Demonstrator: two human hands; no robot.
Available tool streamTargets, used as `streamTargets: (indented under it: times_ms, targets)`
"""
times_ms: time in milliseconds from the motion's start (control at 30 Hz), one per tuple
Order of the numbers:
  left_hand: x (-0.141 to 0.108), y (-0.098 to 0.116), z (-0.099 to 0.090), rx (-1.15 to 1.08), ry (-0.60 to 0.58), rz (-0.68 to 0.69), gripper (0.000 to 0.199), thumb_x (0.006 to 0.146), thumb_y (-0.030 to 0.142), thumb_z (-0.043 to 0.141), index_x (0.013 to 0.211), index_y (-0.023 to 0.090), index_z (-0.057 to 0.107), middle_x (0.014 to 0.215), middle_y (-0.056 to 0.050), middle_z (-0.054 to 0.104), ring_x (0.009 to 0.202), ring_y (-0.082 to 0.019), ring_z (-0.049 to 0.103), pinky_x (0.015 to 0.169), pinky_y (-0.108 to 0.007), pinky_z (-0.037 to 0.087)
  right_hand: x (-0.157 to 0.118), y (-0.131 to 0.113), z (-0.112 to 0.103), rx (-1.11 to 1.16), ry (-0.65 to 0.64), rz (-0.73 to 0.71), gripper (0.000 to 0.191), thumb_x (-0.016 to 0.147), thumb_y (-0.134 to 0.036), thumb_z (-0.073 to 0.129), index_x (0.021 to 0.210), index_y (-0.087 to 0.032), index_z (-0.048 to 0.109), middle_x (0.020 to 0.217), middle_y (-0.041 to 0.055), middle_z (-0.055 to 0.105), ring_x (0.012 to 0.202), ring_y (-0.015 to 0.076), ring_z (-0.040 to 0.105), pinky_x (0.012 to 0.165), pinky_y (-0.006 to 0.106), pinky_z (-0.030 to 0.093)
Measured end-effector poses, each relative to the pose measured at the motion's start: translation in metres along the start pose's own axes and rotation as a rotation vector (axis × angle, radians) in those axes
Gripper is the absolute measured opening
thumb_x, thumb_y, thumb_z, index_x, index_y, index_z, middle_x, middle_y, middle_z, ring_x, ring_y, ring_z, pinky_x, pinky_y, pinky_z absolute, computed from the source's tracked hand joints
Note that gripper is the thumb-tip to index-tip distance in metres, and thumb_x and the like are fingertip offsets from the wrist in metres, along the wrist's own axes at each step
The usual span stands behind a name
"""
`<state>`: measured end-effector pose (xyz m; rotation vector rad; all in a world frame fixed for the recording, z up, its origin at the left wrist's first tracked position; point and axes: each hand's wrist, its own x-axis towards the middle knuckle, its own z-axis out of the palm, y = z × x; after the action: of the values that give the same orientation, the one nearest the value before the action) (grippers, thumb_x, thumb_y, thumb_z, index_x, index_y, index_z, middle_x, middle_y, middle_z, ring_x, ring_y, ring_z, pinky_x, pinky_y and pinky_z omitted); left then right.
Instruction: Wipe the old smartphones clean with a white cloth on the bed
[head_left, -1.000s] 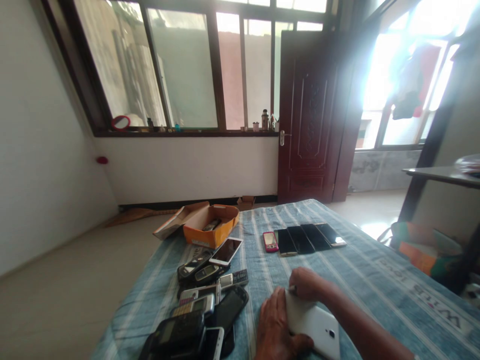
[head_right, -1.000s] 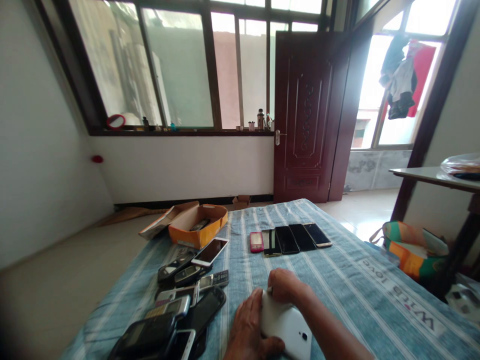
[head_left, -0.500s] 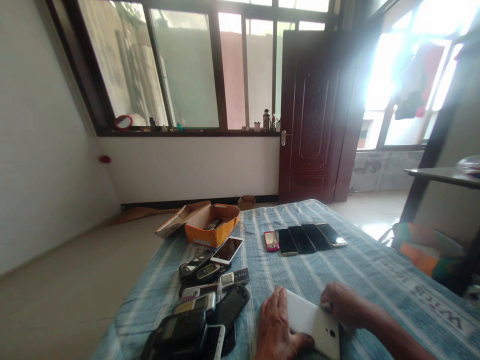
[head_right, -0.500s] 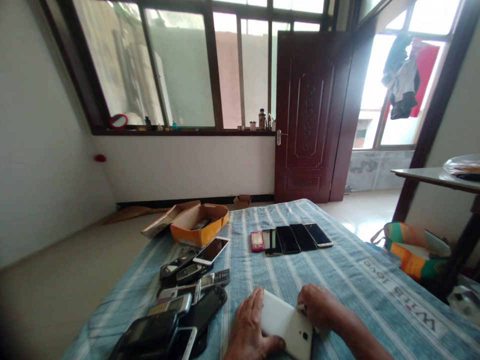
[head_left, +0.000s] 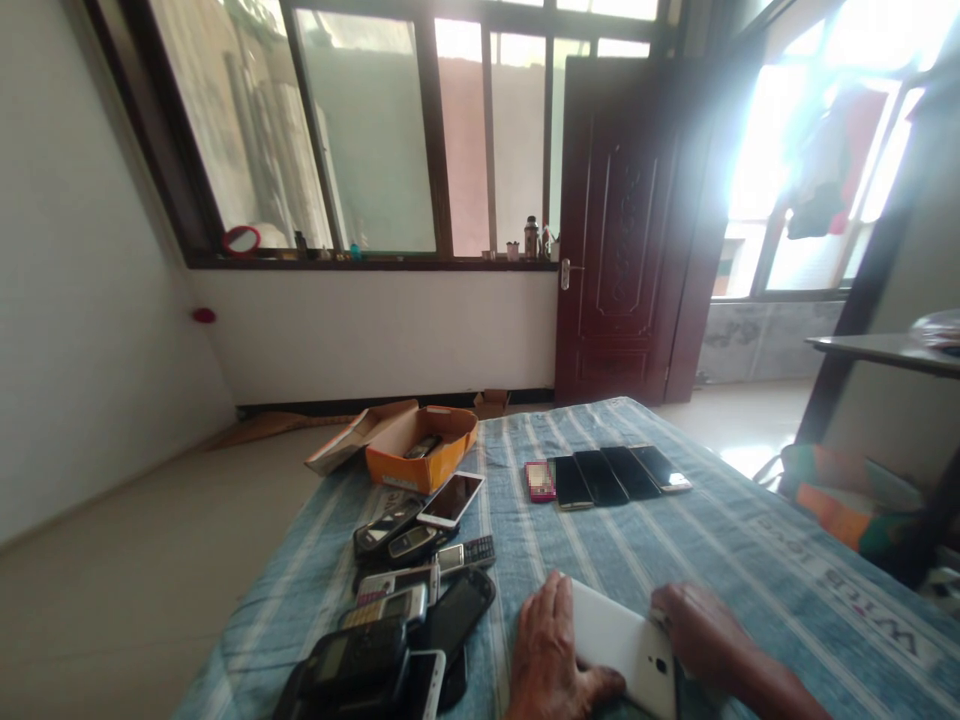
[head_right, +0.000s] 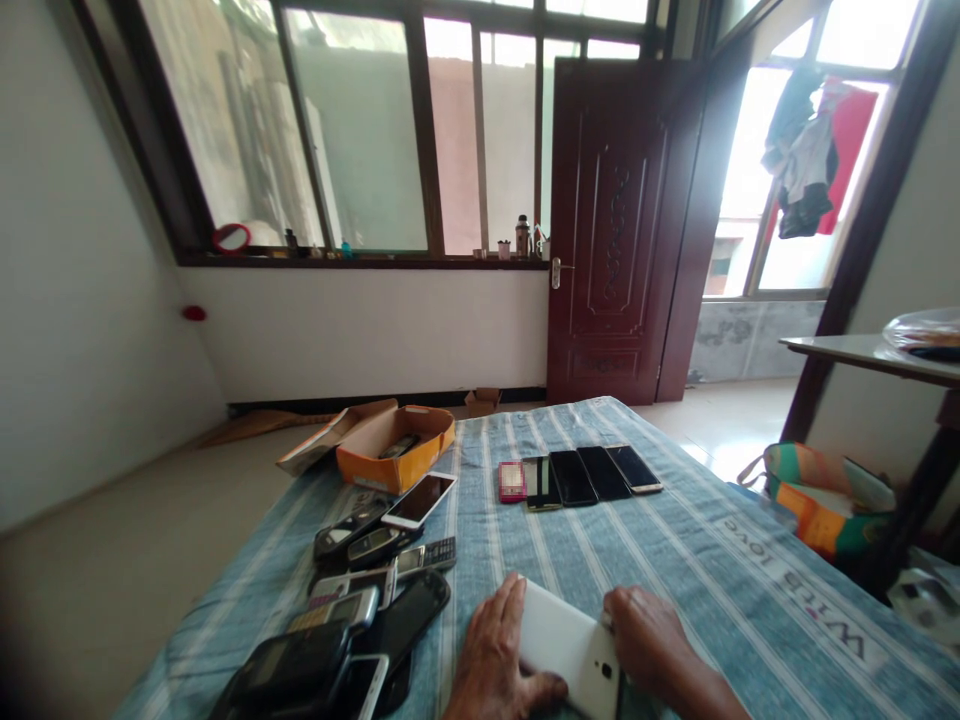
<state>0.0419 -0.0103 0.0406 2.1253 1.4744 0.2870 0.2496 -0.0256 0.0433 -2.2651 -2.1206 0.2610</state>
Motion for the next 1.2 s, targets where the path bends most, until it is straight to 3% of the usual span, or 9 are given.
streamTargets:
  times_ms: [200,333,533,700,833,1033,1200]
  targets:
    - [0.002,-0.006,0.014,0.074,0.049,0.002,0.097,0.062,0.046,0.067,0.143,0.006,0.031,0.153,-0.017,0.022,0.140,-0.036,0.020,0.114,-0.040,0.017,0.001,-0.020,0.005,-0.021,0.045,0.138,0.029,0.081,-0.009,0.040,0.087,-0.021,0.066,0.092,0.0106,0.069,0.091,0.0260,0.062,0.068,0.029,0.034]
    - [0.000,-0.013,0.026,0.203,0.204,-0.019,0.090,0.068,0.058,0.063,0.138,0.007,0.042,0.147,-0.021,0.035,0.133,-0.042,0.032,0.109,-0.049,0.027,0.012,-0.030,0.005,0.037,0.093,0.151,0.029,0.081,-0.008,0.039,0.090,-0.021,0.064,0.096,0.0077,0.069,0.094,0.0239,0.062,0.069,0.027,0.035]
    - [-0.005,-0.017,0.017,0.316,0.349,0.000,0.087,0.064,0.068,0.063,0.127,0.008,0.056,0.125,-0.023,0.057,0.110,-0.041,0.053,0.100,-0.051,0.036,0.037,-0.043,-0.001,0.082,0.112,0.120,0.033,0.086,-0.011,0.033,0.095,-0.017,0.065,0.100,0.0110,0.069,0.098,0.0249,0.061,0.074,0.030,0.039]
    - [0.000,-0.027,0.006,0.238,0.258,0.095,0.088,0.066,0.064,0.062,0.134,0.010,0.049,0.142,-0.020,0.044,0.130,-0.039,0.037,0.108,-0.047,0.028,0.051,-0.048,0.000,0.100,0.135,0.100,0.033,0.088,-0.013,0.033,0.096,-0.019,0.065,0.100,0.0098,0.069,0.098,0.0228,0.062,0.074,0.028,0.038]
    - [0.002,-0.029,0.005,0.176,0.203,0.107,0.087,0.067,0.052,0.063,0.137,0.005,0.043,0.140,-0.019,0.046,0.130,-0.035,0.039,0.110,-0.042,0.028,0.054,-0.048,0.000,0.110,0.134,0.092,0.029,0.087,-0.014,0.039,0.096,-0.021,0.065,0.101,0.0080,0.069,0.097,0.0209,0.061,0.075,0.026,0.038]
    - [0.001,-0.020,0.003,0.174,0.152,0.060,0.086,0.065,0.041,0.063,0.138,0.003,0.040,0.142,-0.018,0.044,0.131,-0.034,0.037,0.111,-0.040,0.027,0.040,-0.047,-0.006,0.067,0.100,0.093,0.029,0.085,-0.011,0.040,0.095,-0.018,0.066,0.097,0.0097,0.069,0.096,0.0225,0.062,0.074,0.027,0.039]
    - [-0.003,-0.013,-0.002,0.130,0.145,0.044,0.083,0.066,0.037,0.060,0.138,0.000,0.040,0.142,-0.018,0.044,0.133,-0.032,0.035,0.113,-0.037,0.024,0.018,-0.042,0.002,0.037,0.100,0.131,0.031,0.085,-0.010,0.036,0.093,-0.018,0.065,0.096,0.0093,0.070,0.094,0.0237,0.063,0.070,0.027,0.039]
